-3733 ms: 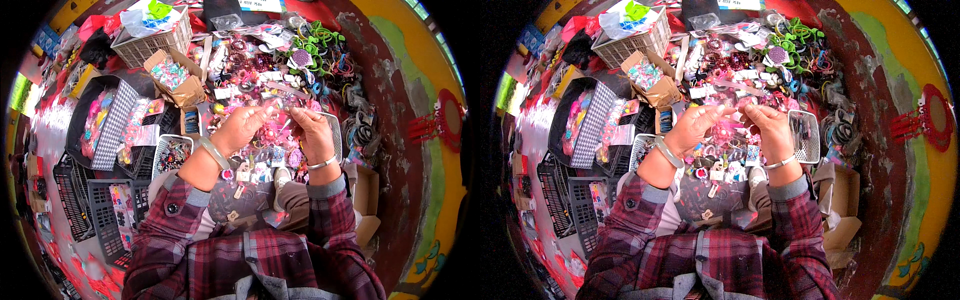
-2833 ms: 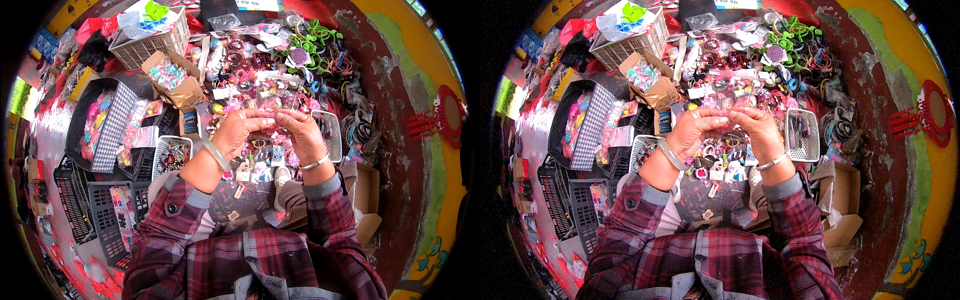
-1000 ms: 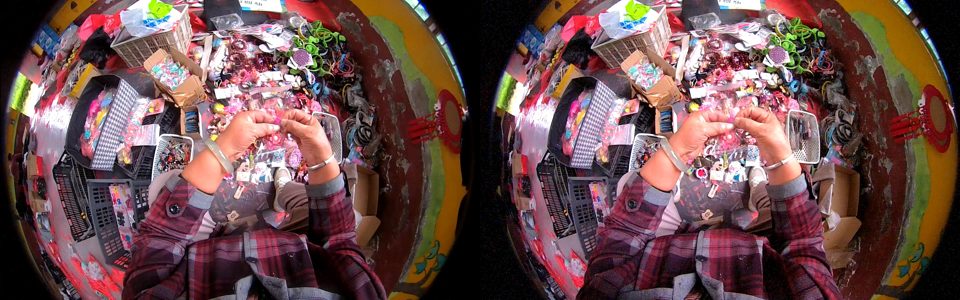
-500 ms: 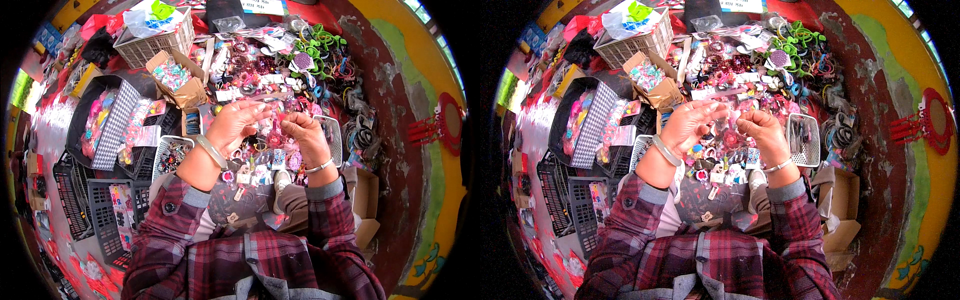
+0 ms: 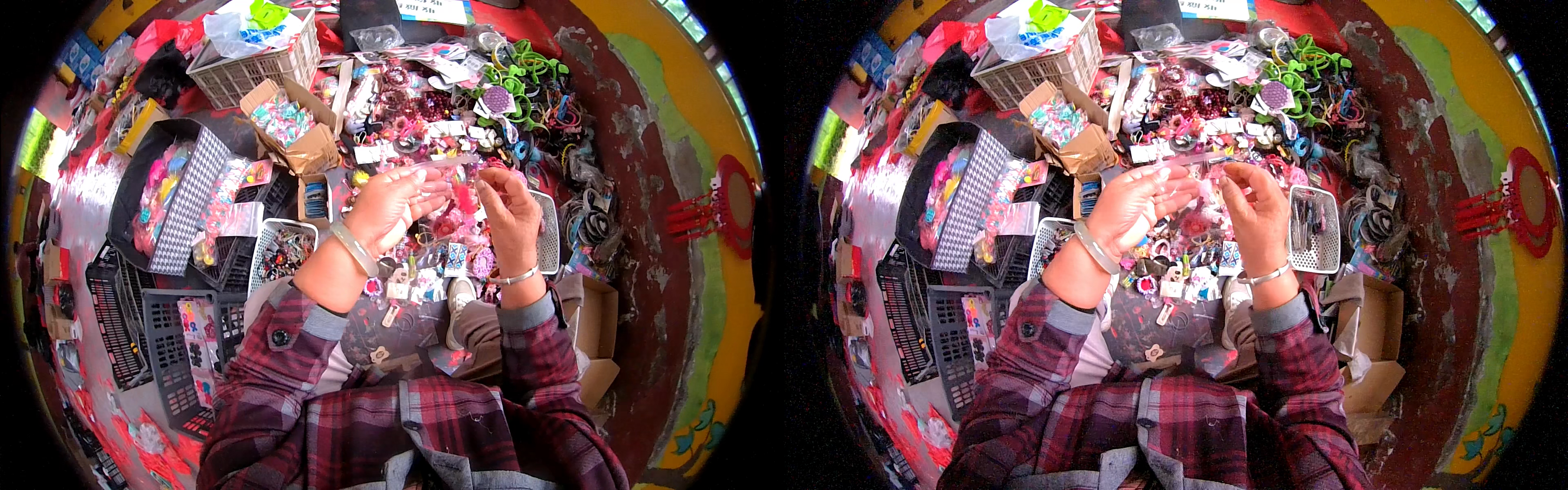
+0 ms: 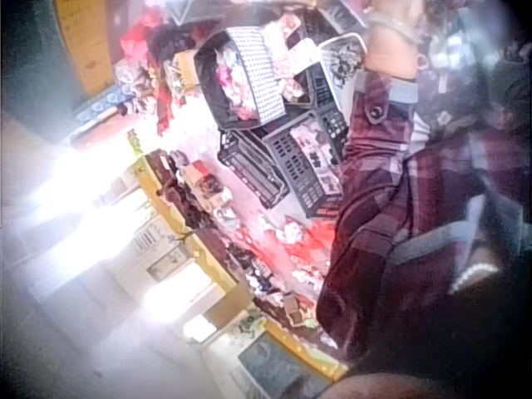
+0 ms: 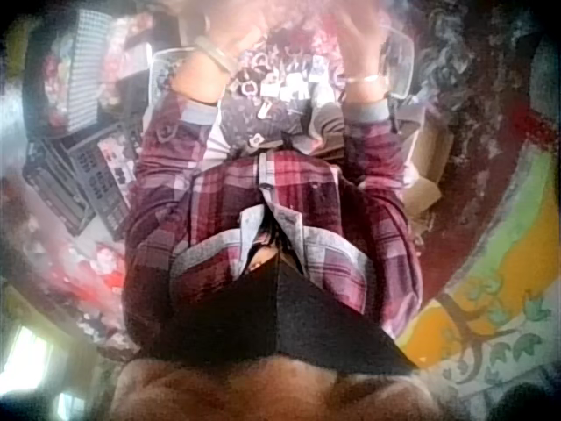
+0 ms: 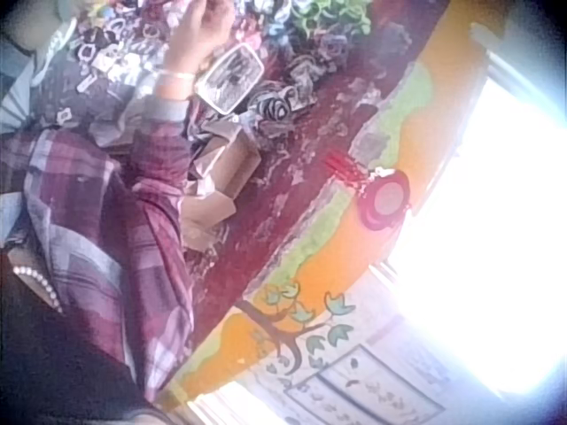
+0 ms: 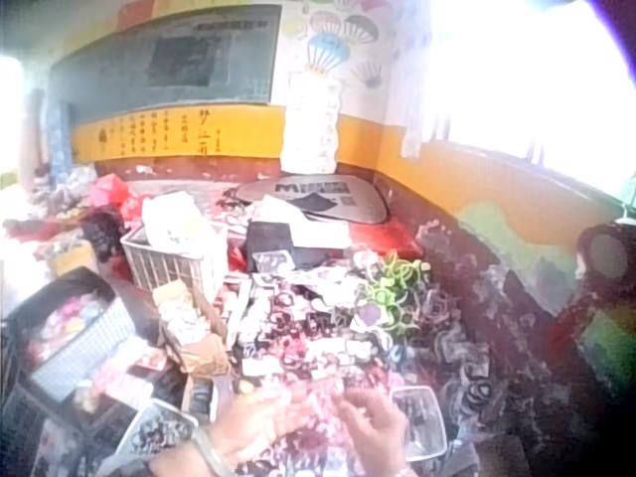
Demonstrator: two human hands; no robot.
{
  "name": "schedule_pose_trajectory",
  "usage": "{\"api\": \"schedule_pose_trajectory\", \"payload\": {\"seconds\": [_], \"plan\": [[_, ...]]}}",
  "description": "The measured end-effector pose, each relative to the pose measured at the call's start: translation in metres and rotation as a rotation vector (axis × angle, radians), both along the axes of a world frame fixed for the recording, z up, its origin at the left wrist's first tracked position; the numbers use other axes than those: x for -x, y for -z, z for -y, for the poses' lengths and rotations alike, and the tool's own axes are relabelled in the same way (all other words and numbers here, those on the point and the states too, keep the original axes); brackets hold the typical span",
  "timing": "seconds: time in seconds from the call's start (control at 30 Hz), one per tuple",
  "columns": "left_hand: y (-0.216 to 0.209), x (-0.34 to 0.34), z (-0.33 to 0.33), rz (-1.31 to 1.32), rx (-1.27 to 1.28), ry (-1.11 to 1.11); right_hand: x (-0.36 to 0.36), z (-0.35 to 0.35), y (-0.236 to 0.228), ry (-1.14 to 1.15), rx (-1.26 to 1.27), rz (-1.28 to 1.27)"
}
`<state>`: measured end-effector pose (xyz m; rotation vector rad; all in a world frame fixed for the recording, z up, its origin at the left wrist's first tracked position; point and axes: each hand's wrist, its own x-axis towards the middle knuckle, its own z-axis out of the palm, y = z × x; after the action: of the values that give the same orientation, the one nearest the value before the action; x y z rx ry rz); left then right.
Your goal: The person sits on the floor and sorts through a large pile of hair accessories, picking up items like hair ties and clips. They examine each item, sometimes removing it from packaging, and place it into a nearby basket.
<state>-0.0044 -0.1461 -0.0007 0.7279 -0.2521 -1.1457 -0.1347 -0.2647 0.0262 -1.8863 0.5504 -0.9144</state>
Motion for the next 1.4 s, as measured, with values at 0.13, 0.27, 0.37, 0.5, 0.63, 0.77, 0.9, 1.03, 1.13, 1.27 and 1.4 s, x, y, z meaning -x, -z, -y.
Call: {"api": "schedule_pose_trajectory", "payload": {"seconds": [0.13,0.27,0.37,0.5,0.63,0.77,0.9,1.03,1.13,1.27,1.4], "plan": [[-0.002,0.012,0.004,0.037,-0.017,0.030,-0.004,-0.013,-0.004,-0.053,0.276,0.021],[0.001,0.023,0.008,0.159,0.034,0.065,-0.010,-0.017,0.007,-0.060,0.293,0.022],[0.007,0.024,0.009,0.383,0.053,0.082,-0.010,-0.016,0.005,-0.062,0.392,0.043],[0.005,0.030,0.012,0.494,0.099,0.046,-0.006,-0.014,0.000,-0.022,0.658,-0.041],[0.013,0.024,0.010,0.821,-0.025,0.102,-0.002,-0.015,-0.009,-0.046,0.936,-0.155],[0.022,0.022,0.012,1.014,-0.038,0.038,-0.003,-0.018,-0.010,-0.015,1.042,-0.193],[0.023,0.022,0.014,1.024,-0.015,0.031,-0.003,-0.016,-0.007,-0.014,0.990,-0.208],[0.017,0.022,0.013,1.143,-0.067,-0.013,-0.008,-0.012,-0.003,0.018,0.831,-0.107],[0.014,0.024,0.012,1.174,-0.136,-0.042,-0.009,-0.008,0.000,0.056,0.532,-0.032],[0.007,0.021,0.008,1.250,-0.160,-0.019,-0.003,0.006,0.002,0.001,-0.173,0.051],[0.010,0.016,0.009,0.984,-0.165,0.097,0.002,0.022,0.000,-0.049,-0.462,0.183]]}}
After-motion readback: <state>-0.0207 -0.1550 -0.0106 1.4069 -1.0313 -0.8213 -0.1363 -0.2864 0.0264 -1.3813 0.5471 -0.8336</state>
